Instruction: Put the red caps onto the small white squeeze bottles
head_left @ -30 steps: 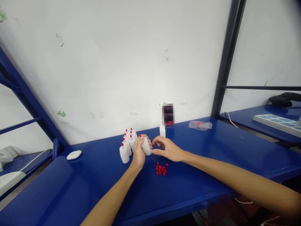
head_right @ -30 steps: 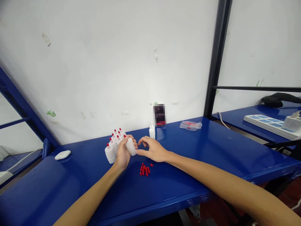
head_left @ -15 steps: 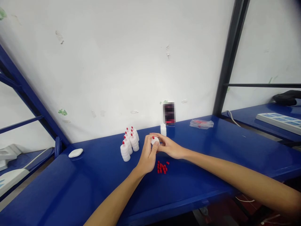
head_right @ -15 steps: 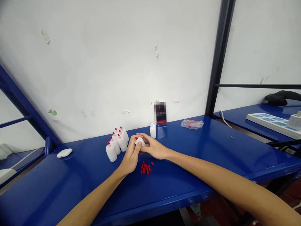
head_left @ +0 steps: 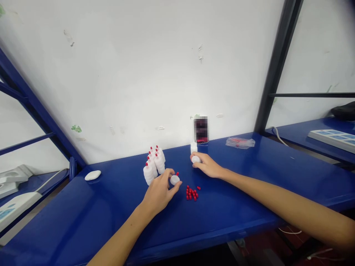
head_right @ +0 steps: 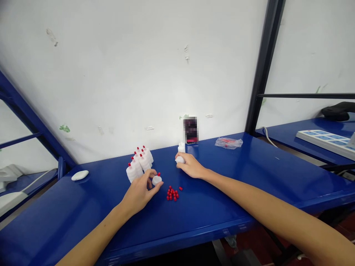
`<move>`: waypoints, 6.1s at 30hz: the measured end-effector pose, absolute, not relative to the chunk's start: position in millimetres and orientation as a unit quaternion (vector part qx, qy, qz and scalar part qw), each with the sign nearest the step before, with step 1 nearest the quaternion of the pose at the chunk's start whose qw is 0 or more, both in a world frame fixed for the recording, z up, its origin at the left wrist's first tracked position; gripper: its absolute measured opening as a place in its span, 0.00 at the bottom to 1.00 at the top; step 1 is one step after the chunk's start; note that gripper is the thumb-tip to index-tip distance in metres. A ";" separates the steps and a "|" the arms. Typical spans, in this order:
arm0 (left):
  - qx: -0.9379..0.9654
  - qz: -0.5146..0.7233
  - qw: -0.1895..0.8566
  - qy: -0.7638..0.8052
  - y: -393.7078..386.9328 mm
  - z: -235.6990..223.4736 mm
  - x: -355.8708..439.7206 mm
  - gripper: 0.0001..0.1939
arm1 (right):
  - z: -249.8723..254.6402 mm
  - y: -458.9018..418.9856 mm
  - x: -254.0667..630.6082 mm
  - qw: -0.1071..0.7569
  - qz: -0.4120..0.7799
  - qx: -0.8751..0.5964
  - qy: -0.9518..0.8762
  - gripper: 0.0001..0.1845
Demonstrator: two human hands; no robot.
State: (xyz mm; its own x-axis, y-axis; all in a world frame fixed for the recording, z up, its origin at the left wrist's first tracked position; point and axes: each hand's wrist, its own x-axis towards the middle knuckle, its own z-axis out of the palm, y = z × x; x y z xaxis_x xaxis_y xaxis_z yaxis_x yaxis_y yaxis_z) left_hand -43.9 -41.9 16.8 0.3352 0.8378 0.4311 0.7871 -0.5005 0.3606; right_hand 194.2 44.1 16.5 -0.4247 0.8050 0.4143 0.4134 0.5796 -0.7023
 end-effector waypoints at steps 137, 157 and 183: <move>0.724 0.143 -0.140 0.660 -7.8 57.0 -63.2 0.15 | 18.1 37.2 167.1 0.265 0.141 -0.407 -0.863 0.12; 0.732 0.104 -0.138 0.659 -4.3 49.6 -62.3 0.17 | 35.7 36.0 181.3 0.161 0.166 -0.350 -0.908 0.10; 0.856 0.364 -0.086 0.358 -13.0 22.6 -35.1 0.13 | 38.9 26.2 168.4 0.324 0.566 -0.287 -0.702 0.19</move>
